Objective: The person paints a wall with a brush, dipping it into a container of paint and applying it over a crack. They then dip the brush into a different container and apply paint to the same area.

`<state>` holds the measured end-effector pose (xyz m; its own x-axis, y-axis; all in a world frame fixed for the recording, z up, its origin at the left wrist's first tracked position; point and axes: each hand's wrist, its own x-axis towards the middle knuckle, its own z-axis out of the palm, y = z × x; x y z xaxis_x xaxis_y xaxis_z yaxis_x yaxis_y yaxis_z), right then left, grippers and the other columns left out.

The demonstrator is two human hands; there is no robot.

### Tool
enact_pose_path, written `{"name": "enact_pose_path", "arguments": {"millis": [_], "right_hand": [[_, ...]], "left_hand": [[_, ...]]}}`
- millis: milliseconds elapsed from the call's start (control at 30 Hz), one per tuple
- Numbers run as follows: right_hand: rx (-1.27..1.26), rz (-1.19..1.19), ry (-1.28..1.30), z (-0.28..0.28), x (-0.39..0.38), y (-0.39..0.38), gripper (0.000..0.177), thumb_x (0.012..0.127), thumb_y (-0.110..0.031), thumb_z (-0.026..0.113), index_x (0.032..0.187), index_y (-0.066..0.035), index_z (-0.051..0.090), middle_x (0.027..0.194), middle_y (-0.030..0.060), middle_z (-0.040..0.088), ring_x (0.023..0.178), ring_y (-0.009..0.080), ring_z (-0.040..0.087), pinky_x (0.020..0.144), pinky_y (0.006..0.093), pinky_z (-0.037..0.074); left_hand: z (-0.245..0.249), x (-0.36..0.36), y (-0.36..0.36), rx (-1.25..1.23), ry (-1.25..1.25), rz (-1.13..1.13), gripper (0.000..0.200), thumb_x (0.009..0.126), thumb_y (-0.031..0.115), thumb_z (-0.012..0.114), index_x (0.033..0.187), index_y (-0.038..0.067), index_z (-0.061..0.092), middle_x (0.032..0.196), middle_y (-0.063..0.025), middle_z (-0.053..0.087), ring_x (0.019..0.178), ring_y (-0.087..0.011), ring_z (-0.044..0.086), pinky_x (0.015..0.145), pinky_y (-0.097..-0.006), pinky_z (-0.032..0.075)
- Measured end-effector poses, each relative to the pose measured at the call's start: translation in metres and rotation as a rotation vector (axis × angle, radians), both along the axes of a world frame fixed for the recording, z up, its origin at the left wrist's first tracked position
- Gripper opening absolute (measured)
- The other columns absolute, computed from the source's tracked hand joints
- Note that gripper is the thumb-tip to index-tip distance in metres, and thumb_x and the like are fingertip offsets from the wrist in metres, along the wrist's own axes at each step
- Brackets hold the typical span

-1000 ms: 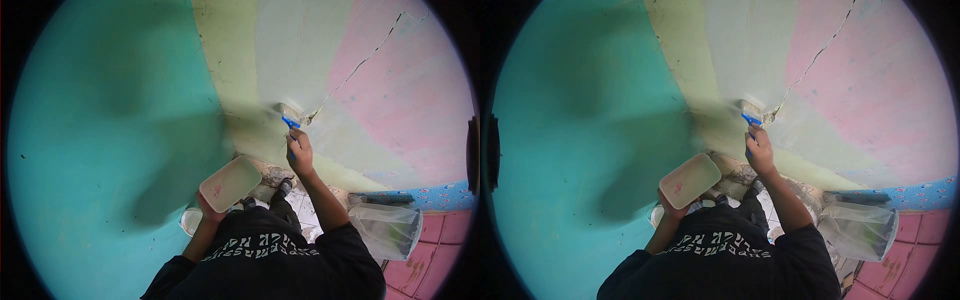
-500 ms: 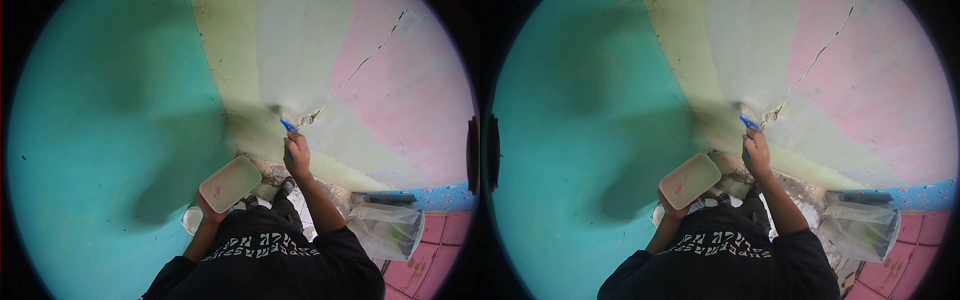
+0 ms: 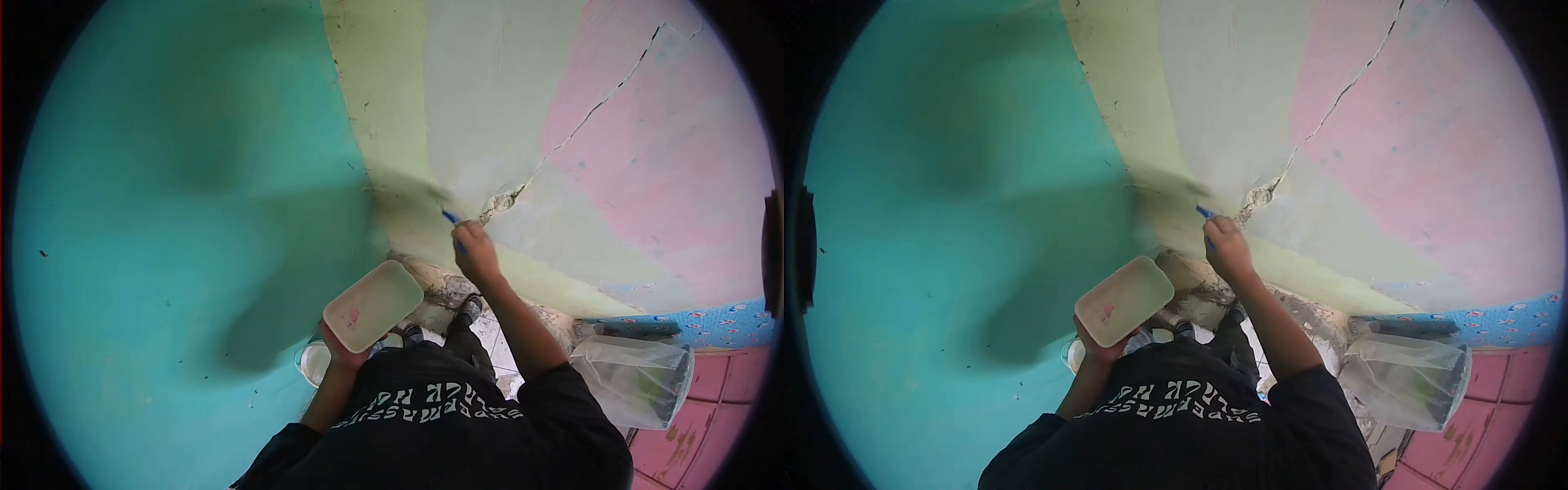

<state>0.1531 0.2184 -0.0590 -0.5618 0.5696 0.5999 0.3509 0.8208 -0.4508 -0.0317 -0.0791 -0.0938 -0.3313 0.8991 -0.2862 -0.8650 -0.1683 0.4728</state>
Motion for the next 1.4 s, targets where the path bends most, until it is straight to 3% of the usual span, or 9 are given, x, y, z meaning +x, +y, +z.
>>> {"name": "enact_pose_path", "arguments": {"millis": [133,333,567,700,900,1000,1067,1133,1400], "right_hand": [[-0.005,0.023,-0.223,-0.043,-0.010,0.034,0.020,0.082,0.003,0.061,0.101,-0.004,0.060,0.102,0.0170,0.063,0.102,0.0386,0.062,0.081,0.0501,0.055],[0.286,-0.042,0.201,0.046,-0.007,0.013,0.024,0.078,0.008,0.065,0.099,-0.003,0.062,0.110,0.0179,0.066,0.106,0.0401,0.065,0.091,0.0472,0.055],[-0.071,-0.031,-0.291,-0.044,-0.010,0.018,0.029,0.077,0.008,0.066,0.103,-0.004,0.060,0.115,0.0153,0.062,0.118,0.0382,0.060,0.088,0.0441,0.056],[0.086,-0.079,0.070,0.045,-0.011,0.028,0.023,0.080,0.007,0.071,0.099,-0.004,0.066,0.111,0.0185,0.066,0.106,0.0389,0.066,0.087,0.0435,0.057],[0.302,-0.113,0.298,0.049,0.010,-0.001,0.016,0.085,0.004,0.074,0.097,-0.001,0.065,0.111,0.0205,0.068,0.105,0.0385,0.068,0.089,0.0430,0.057],[-0.028,-0.044,-0.111,-0.039,0.015,0.006,0.024,0.080,0.006,0.070,0.103,-0.002,0.065,0.118,0.0177,0.064,0.114,0.0389,0.063,0.097,0.0434,0.054],[-0.095,-0.051,-0.211,-0.057,0.017,0.018,0.025,0.080,0.005,0.069,0.103,-0.002,0.065,0.118,0.0172,0.064,0.114,0.0387,0.062,0.097,0.0436,0.054],[-0.056,-0.074,-0.174,-0.046,0.011,0.031,0.023,0.081,0.006,0.069,0.102,-0.003,0.066,0.116,0.0176,0.065,0.111,0.0390,0.064,0.094,0.0439,0.055],[0.205,-0.117,0.236,0.029,0.024,-0.006,0.019,0.081,0.008,0.073,0.098,0.001,0.067,0.112,0.0201,0.068,0.109,0.0402,0.068,0.092,0.0441,0.058]], "left_hand": [[0.005,0.000,0.004,0.098,-0.257,-0.025,0.077,0.093,0.065,0.048,0.146,0.009,0.049,0.139,-0.0200,0.057,0.116,-0.0501,0.063,0.081,-0.0682,0.060],[0.014,0.005,-0.002,0.043,-0.275,0.047,0.075,0.095,0.062,0.046,0.145,0.007,0.048,0.137,-0.0199,0.059,0.114,-0.0488,0.065,0.079,-0.0663,0.061],[0.003,0.005,-0.006,0.053,-0.026,0.048,0.075,0.095,0.060,0.051,0.148,0.008,0.044,0.140,-0.0176,0.056,0.121,-0.0449,0.062,0.083,-0.0656,0.061],[0.020,0.001,0.002,0.172,-0.197,-0.045,0.077,0.090,0.051,0.068,0.149,0.008,0.043,0.141,-0.0149,0.057,0.123,-0.0387,0.062,0.094,-0.0563,0.059],[0.024,0.007,0.001,0.053,0.113,0.013,0.083,0.083,0.044,0.080,0.148,0.009,0.044,0.142,-0.0130,0.057,0.118,-0.0353,0.065,0.101,-0.0440,0.056],[0.024,0.006,0.001,-0.143,0.671,-0.013,0.074,0.089,0.055,0.054,0.147,0.008,0.049,0.139,-0.0173,0.060,0.114,-0.0442,0.066,0.087,-0.0595,0.059],[0.021,0.004,0.005,-0.128,0.590,-0.018,0.075,0.093,0.060,0.041,0.146,0.008,0.051,0.137,-0.0194,0.061,0.113,-0.0485,0.067,0.080,-0.0675,0.061],[0.014,-0.001,0.006,0.101,-0.285,0.004,0.075,0.092,0.060,0.042,0.146,0.008,0.050,0.138,-0.0192,0.061,0.114,-0.0484,0.066,0.080,-0.0675,0.061],[-0.016,-0.008,-0.002,-0.009,-0.015,-0.010,0.078,0.092,0.062,0.048,0.150,0.009,0.045,0.143,-0.0184,0.056,0.121,-0.0466,0.062,0.087,-0.0663,0.059]]}}
